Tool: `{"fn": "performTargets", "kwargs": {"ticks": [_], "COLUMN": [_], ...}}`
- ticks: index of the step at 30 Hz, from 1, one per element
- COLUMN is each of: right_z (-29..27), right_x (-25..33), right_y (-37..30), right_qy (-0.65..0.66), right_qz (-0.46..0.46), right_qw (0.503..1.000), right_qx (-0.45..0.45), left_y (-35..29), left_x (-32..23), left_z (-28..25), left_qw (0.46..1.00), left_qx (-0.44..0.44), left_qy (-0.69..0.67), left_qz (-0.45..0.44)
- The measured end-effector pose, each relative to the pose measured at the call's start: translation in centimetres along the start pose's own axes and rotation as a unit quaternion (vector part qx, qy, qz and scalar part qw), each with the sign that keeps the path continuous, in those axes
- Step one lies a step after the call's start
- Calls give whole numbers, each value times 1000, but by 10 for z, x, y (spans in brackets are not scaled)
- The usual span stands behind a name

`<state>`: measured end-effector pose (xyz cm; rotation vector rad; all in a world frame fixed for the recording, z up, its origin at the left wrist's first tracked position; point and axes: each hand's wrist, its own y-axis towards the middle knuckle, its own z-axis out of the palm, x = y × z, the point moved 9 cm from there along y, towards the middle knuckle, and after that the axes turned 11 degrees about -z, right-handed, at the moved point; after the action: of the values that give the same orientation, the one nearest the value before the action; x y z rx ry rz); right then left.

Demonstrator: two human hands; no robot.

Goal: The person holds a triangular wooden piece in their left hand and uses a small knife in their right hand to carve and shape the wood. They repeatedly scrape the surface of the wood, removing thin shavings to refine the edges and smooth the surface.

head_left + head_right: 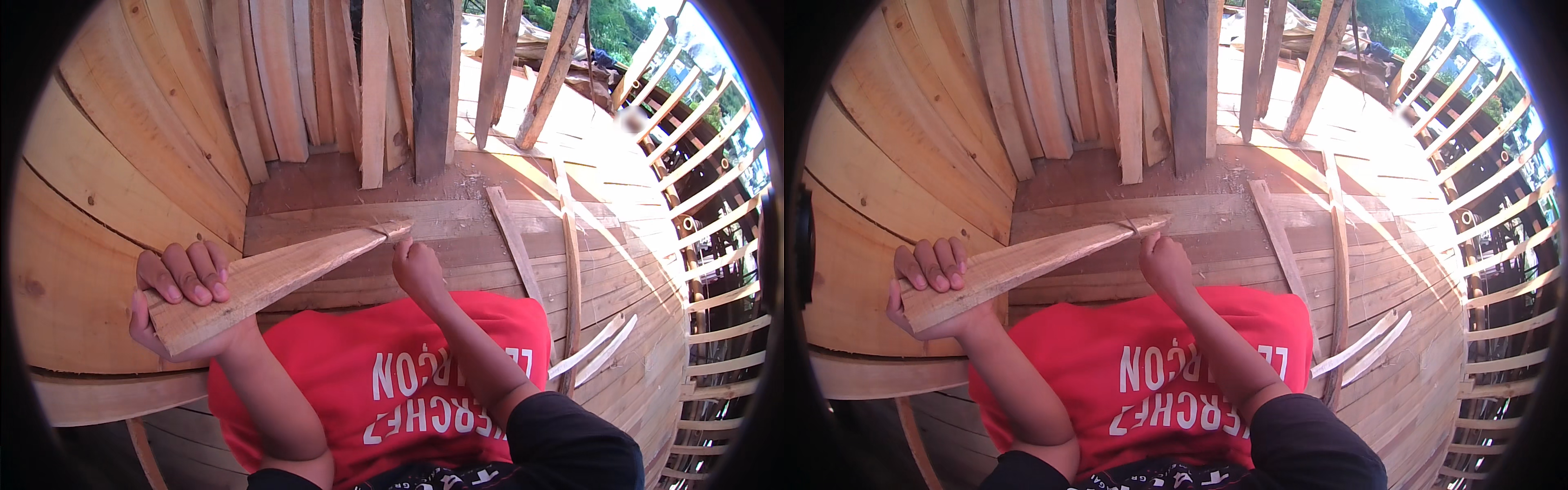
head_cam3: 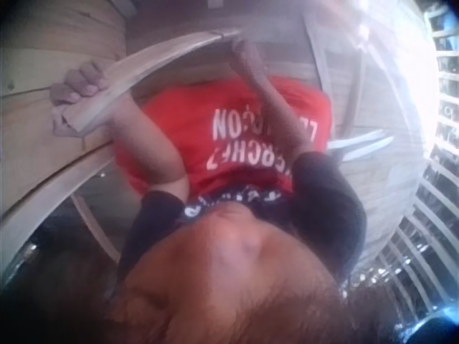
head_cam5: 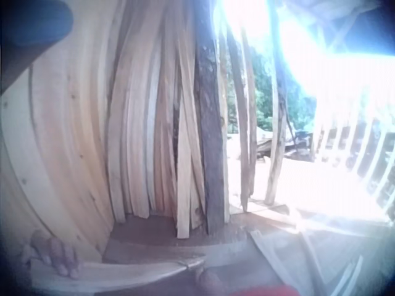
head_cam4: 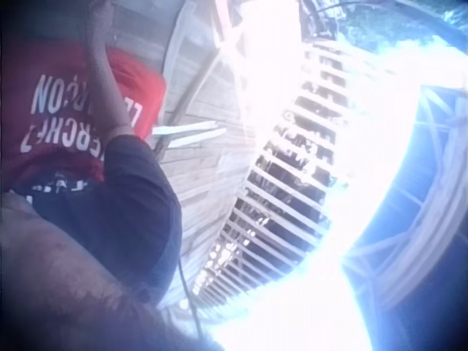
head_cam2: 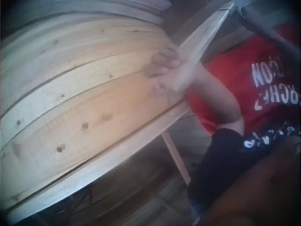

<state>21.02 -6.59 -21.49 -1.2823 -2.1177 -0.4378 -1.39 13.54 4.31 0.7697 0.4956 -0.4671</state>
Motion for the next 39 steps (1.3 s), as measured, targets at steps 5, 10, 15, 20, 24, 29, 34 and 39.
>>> {"fn": "performTargets", "kwargs": {"ticks": [5,10,15,20,24,29,34,39], "right_z": [-2,-1,5,4,2,-4,-4,-12], "right_x": [-49,-3,-62,-22,-54,-43,-44,-36], "right_y": [25,4,26,11,25,24,23,22], "right_qy": [-31,-25,-44,-11,-69,-118,-161,-173], "right_qz": [-16,-15,-1,-23,-26,-51,-64,-98], "right_qw": [998,998,997,999,991,983,972,960], "right_qx": [-47,-53,-59,-47,-109,-134,-158,-199], "left_y": [3,1,1,-1,-3,-4,-2,-2], "left_x": [9,2,8,3,10,7,7,6], "left_z": [11,-4,13,1,26,20,13,14], "left_qw": [1000,1000,1000,1000,1000,1000,1000,1000], "left_qx": [16,-8,4,-15,1,-17,-16,-15], "left_qy": [-14,-8,-13,-16,-7,3,-13,-13], "left_qz": [-11,4,-11,-7,-17,-16,-6,-9]}}
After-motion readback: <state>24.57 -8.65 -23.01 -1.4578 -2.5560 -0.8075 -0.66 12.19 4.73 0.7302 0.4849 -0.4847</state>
